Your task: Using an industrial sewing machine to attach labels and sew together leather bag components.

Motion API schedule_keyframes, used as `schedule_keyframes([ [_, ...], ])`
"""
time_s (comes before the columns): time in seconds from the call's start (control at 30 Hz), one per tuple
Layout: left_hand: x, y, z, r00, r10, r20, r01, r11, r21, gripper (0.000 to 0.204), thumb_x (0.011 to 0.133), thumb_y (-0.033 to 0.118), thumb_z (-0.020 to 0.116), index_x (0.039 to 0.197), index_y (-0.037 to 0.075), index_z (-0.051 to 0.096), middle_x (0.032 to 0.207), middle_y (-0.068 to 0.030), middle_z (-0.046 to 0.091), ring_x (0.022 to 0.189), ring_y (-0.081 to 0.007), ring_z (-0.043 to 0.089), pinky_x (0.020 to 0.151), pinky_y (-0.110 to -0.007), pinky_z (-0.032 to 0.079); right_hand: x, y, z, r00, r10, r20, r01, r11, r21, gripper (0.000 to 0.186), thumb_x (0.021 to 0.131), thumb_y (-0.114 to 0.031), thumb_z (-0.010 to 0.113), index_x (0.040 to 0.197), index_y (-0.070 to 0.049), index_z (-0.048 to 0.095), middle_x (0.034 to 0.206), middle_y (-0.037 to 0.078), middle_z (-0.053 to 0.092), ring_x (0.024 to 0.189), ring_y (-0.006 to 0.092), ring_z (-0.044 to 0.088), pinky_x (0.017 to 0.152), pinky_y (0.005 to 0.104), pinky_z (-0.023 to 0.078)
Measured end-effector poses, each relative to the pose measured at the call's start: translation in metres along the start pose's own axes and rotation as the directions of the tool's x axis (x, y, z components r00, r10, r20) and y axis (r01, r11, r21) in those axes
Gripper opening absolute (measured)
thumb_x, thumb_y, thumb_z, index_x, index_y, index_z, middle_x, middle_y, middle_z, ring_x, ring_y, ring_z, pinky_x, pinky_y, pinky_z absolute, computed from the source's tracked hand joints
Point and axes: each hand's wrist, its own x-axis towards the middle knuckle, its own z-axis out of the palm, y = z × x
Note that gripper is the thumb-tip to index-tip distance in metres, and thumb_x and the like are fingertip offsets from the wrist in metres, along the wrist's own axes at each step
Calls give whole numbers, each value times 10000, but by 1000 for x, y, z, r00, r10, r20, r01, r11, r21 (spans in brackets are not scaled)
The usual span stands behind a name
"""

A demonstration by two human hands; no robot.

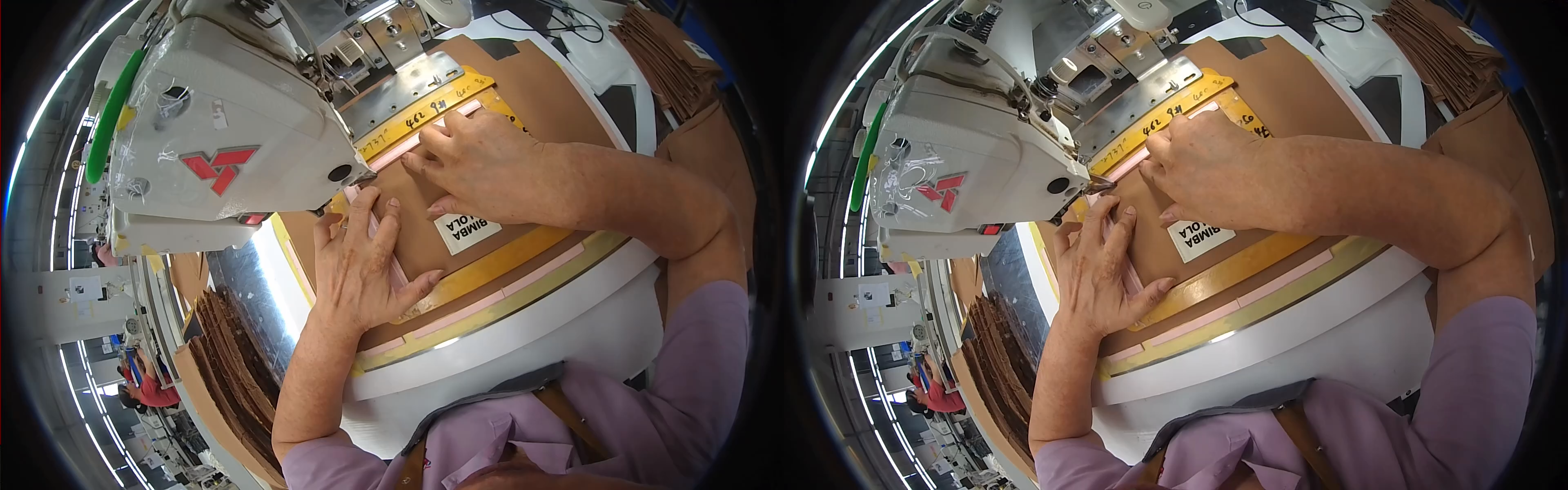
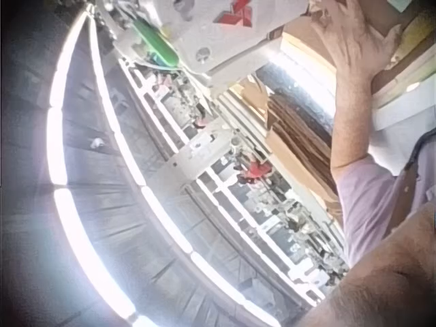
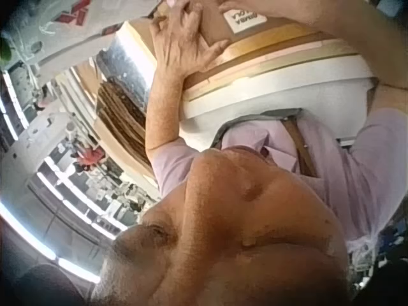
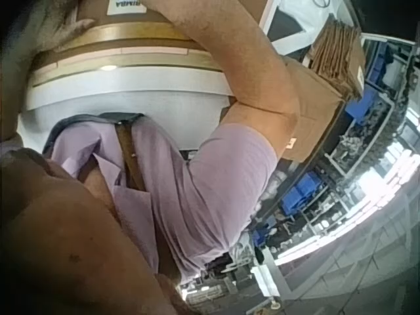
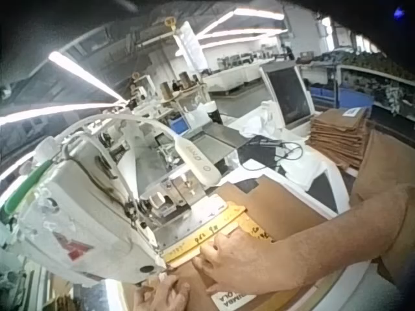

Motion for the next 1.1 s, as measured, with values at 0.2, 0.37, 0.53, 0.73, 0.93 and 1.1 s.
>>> schedule_keyframes([
  [0.2, -1, -5, 1, 1000, -14, -6, 14, 1000, 19, 926, 678, 683, 718, 1286, -6, 604, 1426, -210, 519, 1235, -337, 551, 978, -488, 351, -4, 2, 7, 992, 0, -125, 10, 997, 82, 654, 914, -577, 643, 1376, -117, 608, 1077, 75, 624, 963, 237, 638, 777, 354, 537],
  [0.37, -5, -5, -6, 998, -59, 14, 58, 996, 67, 940, 676, 694, 717, 1302, 3, 596, 1428, -199, 533, 1214, -323, 580, 978, -481, 359, -7, 10, 3, 993, -22, -113, 29, 998, 57, 641, 916, -579, 639, 1371, -128, 624, 1093, 54, 631, 986, 222, 630, 824, 359, 526],
  [0.53, -6, -6, -7, 998, -70, -5, 70, 983, 169, 963, 728, 745, 690, 1382, 50, 566, 1402, -157, 561, 1118, -258, 622, 933, -467, 397, -12, 18, 4, 996, -20, -89, 24, 999, 42, 651, 889, -604, 651, 1322, -117, 665, 1096, 47, 634, 987, 209, 625, 875, 379, 517],
  [0.73, 7, 9, -14, 986, -169, 6, 166, 973, 158, 965, 765, 732, 681, 1440, 58, 536, 1322, -117, 612, 1027, -216, 642, 927, -448, 402, -34, 37, -3, 992, -45, -121, 60, 990, 124, 720, 864, -607, 670, 1263, -8, 673, 1102, 50, 634, 1106, 196, 580, 986, 357, 455],
  [0.93, -1, 9, -13, 983, -182, -24, 182, 949, 258, 952, 775, 723, 679, 1433, 48, 545, 1295, -107, 602, 966, -217, 647, 933, -442, 398, -43, 36, -13, 998, -34, -56, 41, 991, 128, 741, 878, -608, 661, 1226, 47, 669, 1207, 98, 640, 1170, 231, 545, 1053, 374, 388],
  [1.1, -5, 11, -15, 971, -237, -5, 230, 937, 262, 933, 785, 719, 670, 1414, 39, 566, 1308, -106, 596, 1024, -210, 635, 945, -446, 399, -43, 35, -14, 996, -85, -18, 87, 983, 164, 741, 926, -619, 594, 1230, 54, 660, 1319, 133, 617, 1190, 240, 532, 1046, 383, 390],
])
